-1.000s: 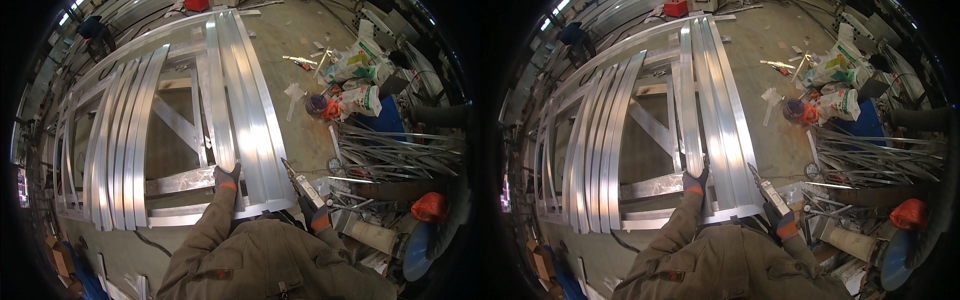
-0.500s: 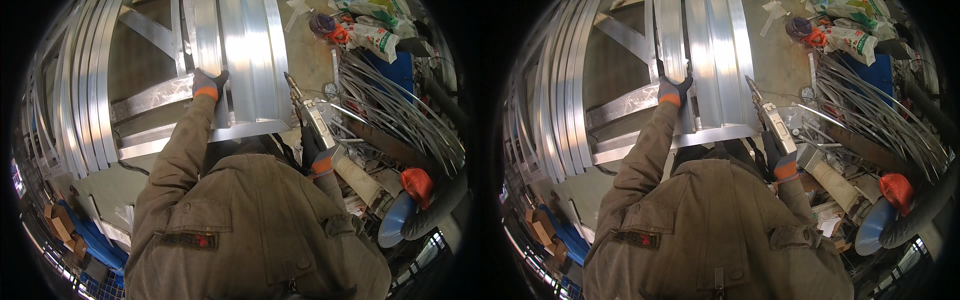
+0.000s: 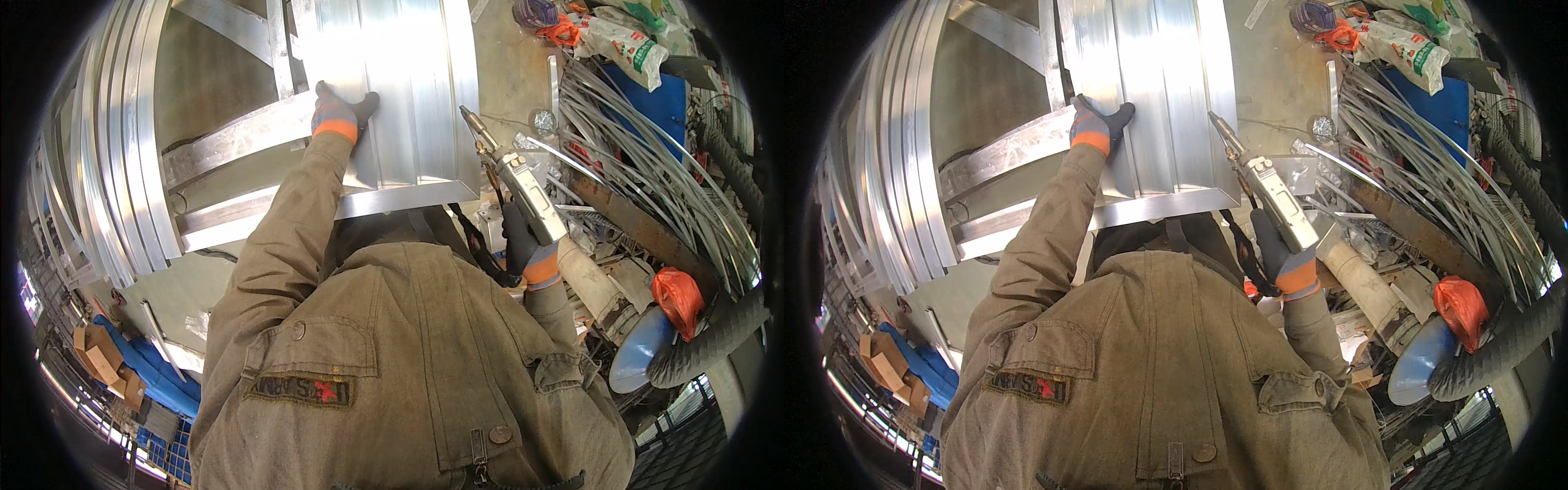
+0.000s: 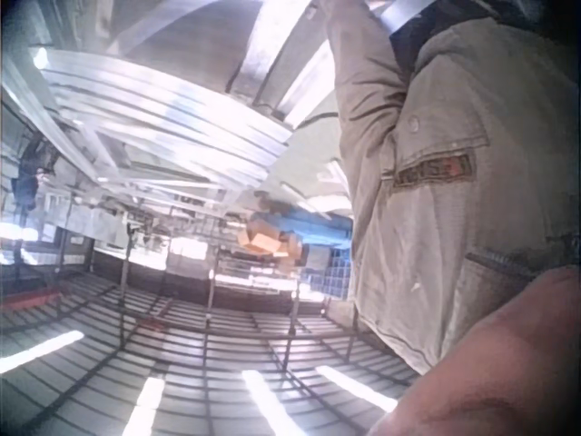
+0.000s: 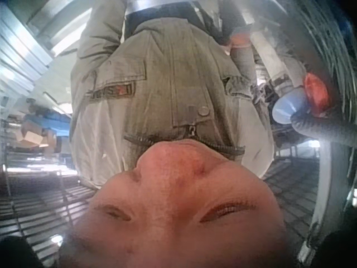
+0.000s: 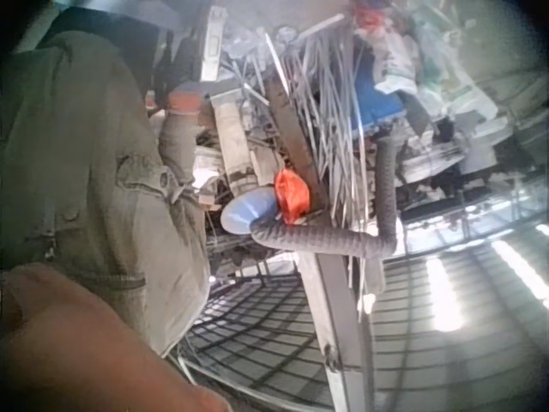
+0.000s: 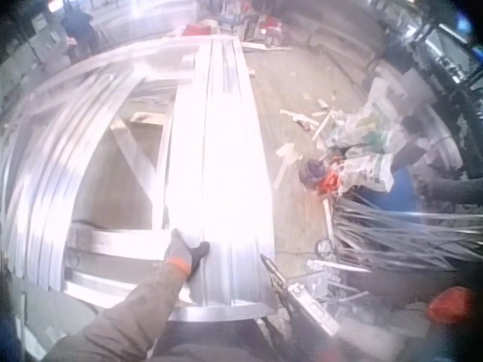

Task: The person welds a large rectangular metal frame using a handheld welding torch. They repeatedly position the torch at joints, activate the arc, and move along seams to fuse metal pieces. The person wears gloves and a jacket while working in a workshop.

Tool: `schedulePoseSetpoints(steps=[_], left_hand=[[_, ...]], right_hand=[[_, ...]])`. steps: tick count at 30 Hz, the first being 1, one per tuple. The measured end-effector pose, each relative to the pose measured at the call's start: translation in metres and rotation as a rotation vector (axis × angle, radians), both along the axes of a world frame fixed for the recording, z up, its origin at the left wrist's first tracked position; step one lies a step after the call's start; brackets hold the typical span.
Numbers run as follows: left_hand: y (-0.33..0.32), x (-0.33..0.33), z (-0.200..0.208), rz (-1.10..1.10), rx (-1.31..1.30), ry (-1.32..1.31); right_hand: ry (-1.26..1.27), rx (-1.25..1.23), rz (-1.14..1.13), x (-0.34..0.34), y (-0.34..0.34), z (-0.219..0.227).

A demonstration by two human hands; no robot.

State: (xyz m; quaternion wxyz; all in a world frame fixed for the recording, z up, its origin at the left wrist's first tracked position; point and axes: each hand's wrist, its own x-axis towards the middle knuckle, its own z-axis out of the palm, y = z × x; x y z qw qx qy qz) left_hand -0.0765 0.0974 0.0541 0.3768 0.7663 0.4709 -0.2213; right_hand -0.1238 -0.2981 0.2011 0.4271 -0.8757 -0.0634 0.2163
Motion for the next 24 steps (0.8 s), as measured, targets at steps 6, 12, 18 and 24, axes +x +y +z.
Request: schedulePoseSetpoints(steps=[6, 12, 18, 24], left_hand=[[0.0, -0.002, -0.023, -0.043, 0.102, -0.116], [0.003, -0.003, -0.02, -0.061, 0.062, -0.073], [0.006, 0.008, 0.011, -0.129, -0.021, 0.108], [0.013, 0.014, 0.03, -0.185, -0.058, 0.184]], right_hand=[[-0.055, 0.006, 0.069, 0.026, 0.027, 0.043], [-0.043, -0.13, 0.311, 0.064, 0.045, 0.087], [0.103, -0.017, 0.503, 0.108, 0.093, 0.137], [0.229, -0.156, 0.894, 0.129, 0.169, 0.141]])
